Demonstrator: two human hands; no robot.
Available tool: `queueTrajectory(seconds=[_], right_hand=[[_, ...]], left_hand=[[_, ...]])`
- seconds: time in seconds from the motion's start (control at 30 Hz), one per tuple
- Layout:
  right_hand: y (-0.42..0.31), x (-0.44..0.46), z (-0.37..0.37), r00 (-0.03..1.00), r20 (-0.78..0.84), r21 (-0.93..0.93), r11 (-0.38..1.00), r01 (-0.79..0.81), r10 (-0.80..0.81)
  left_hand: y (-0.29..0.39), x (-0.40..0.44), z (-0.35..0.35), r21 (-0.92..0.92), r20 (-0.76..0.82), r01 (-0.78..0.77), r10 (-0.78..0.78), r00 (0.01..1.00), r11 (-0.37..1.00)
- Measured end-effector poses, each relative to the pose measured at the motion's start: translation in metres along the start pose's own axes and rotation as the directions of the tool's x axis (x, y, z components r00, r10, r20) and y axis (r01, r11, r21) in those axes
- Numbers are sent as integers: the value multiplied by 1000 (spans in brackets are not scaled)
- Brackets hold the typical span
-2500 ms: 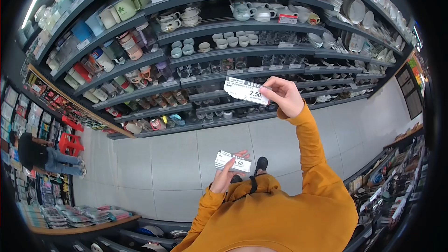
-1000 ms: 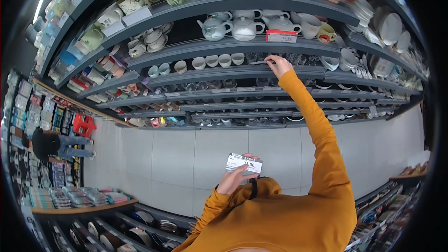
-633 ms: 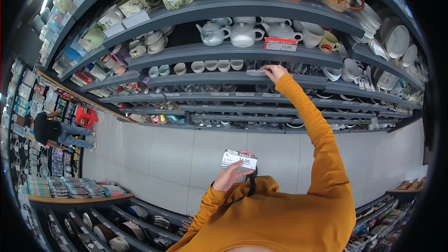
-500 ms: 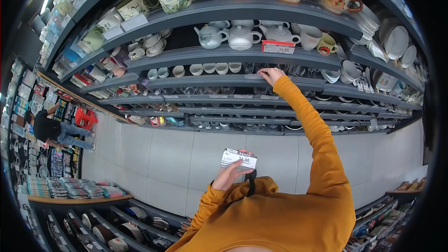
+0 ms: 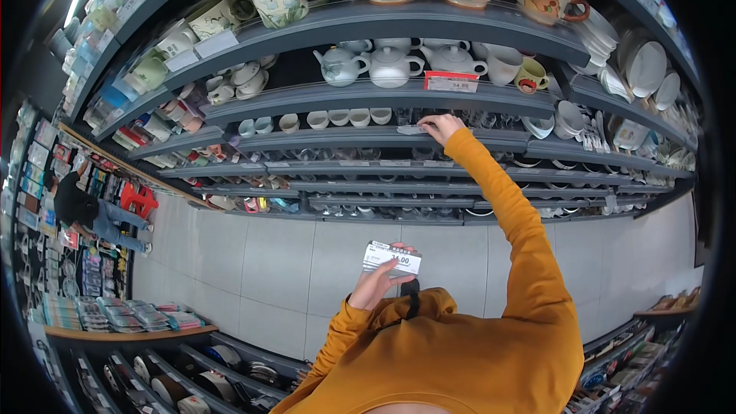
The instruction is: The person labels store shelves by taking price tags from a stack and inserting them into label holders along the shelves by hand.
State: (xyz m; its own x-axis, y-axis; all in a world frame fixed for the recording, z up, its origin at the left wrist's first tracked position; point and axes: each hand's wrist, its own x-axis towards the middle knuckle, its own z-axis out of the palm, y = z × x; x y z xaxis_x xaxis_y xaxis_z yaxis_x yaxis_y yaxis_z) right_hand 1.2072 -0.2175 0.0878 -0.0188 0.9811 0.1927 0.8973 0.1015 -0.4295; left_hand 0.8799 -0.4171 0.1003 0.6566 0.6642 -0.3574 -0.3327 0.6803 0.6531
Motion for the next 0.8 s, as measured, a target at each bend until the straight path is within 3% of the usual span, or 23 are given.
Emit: queueTrajectory(seconds=[0.07,0.1,0.2,0.27,0.33,0.4,0.43,0.63,0.8], right_hand=[[5,-3,11,994,-45,-44,994,95,-97],[5,-8,16,964,-169,-57,978,201,-208],[-38,-42,0,892,-394,23,967,253,-224],[-81,-76,-7,956,-291,440,883,163,-31],[-119,-109,-14,986,-125,759,650,23,111],[-148,-139,-26,995,-2,900,435,-44,104],[-163,-148,-32,993,-104,874,483,63,59],[-179,-178,-40,968,-133,879,476,16,214],[-182,-183,-43,961,-134,893,450,12,241]], left_hand=[[0,0,-1,-3,-14,-3,3,1000,1000],[1,-1,-1,-5,-21,-4,4,1000,1000],[7,1,-2,29,-58,-90,92,994,995],[18,4,2,66,-124,-153,160,979,986],[36,6,13,117,-91,-234,245,965,965],[50,11,25,140,-55,-312,322,945,940],[56,14,29,149,-39,-331,340,940,932],[66,19,46,162,44,-340,337,940,927],[67,19,43,134,75,-314,307,949,940]])
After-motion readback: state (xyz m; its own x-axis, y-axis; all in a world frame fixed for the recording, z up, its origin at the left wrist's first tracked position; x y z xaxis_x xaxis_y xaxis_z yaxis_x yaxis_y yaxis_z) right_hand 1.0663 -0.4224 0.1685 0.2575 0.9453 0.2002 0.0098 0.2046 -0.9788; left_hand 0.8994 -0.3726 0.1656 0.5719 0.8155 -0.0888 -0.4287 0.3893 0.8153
